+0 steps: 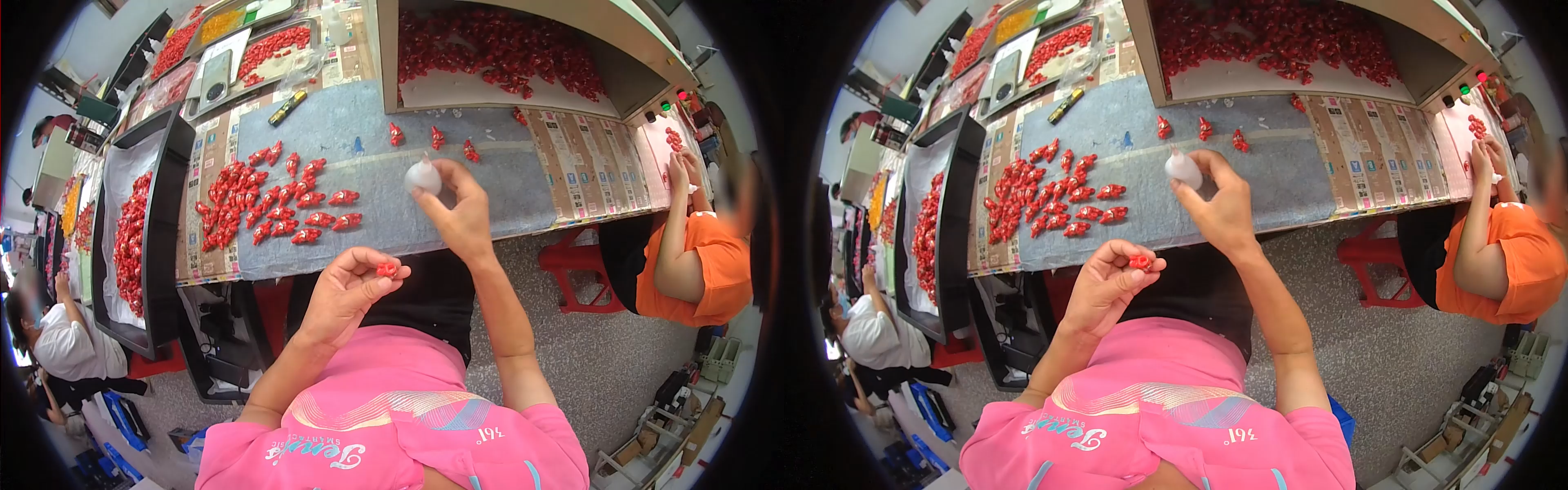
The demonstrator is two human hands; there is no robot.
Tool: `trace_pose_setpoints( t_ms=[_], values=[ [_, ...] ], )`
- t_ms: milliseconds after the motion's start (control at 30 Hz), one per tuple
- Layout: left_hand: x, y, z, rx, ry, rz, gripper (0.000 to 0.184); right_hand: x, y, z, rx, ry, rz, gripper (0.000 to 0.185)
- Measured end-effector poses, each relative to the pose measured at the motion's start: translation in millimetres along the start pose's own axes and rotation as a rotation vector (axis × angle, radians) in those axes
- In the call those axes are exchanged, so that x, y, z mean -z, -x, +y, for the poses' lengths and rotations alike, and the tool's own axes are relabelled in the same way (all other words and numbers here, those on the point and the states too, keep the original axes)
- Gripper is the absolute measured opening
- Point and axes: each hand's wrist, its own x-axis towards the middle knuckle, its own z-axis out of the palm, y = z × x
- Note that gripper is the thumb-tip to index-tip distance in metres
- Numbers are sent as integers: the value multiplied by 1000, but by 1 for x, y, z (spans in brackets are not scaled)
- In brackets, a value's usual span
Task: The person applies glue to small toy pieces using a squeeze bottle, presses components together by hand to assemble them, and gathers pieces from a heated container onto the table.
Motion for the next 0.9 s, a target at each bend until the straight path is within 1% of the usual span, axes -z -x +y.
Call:
trace_pose_setpoints(
  t_ms=[67, 200, 267, 300, 367, 400, 433, 500, 533, 600, 633, 700, 733, 800, 833, 900],
  values=[
    [1, 0, 0, -38, -8, -9, 21, -4, -4, -4, -6, 84, -27, 35],
    [4, -1, 0, -104, -30, -4, 22, 1, -6, -10, 4, 87, -83, 37],
    [5, -3, 0, -130, -22, -24, 22, 10, -8, -9, 153, 77, -47, 36],
    [5, -3, -1, -154, -17, -38, 22, 17, -12, -10, 154, 81, -48, 36],
    [7, -4, -2, -171, -28, -50, 22, 34, -32, -18, 262, 260, -69, 33],
    [7, -5, -2, -187, -43, -60, 22, 37, -43, -22, 185, 235, -53, 27],
    [7, -4, -2, -190, -42, -63, 22, 40, -58, -19, 189, 238, -52, 27],
    [6, -4, -1, -185, -52, -68, 22, 46, -96, -6, 303, 511, -19, 27],
    [6, -4, -1, -191, -52, -68, 22, 46, -115, 1, 309, 510, -20, 27],
    [8, -3, -2, -190, -27, -66, 22, 40, -153, 20, 343, 651, -59, 29],
    [8, -2, -3, -198, -30, -65, 22, 36, -170, 29, 351, 647, -60, 29],
    [9, 1, -3, -181, -10, -50, 22, 25, -196, 42, 519, 810, -62, 29],
    [10, 2, -3, -173, -10, -38, 21, 20, -205, 47, 526, 804, -61, 29],
    [12, 4, -2, -178, -12, -31, 21, 7, -217, 55, 483, 1043, -67, 30],
    [13, 4, -2, -175, -8, -28, 21, 4, -220, 61, 487, 1037, -66, 30],
    [12, 6, 3, -187, 3, -33, 21, 4, -224, 68, 475, 964, -13, 38]
  ],
)
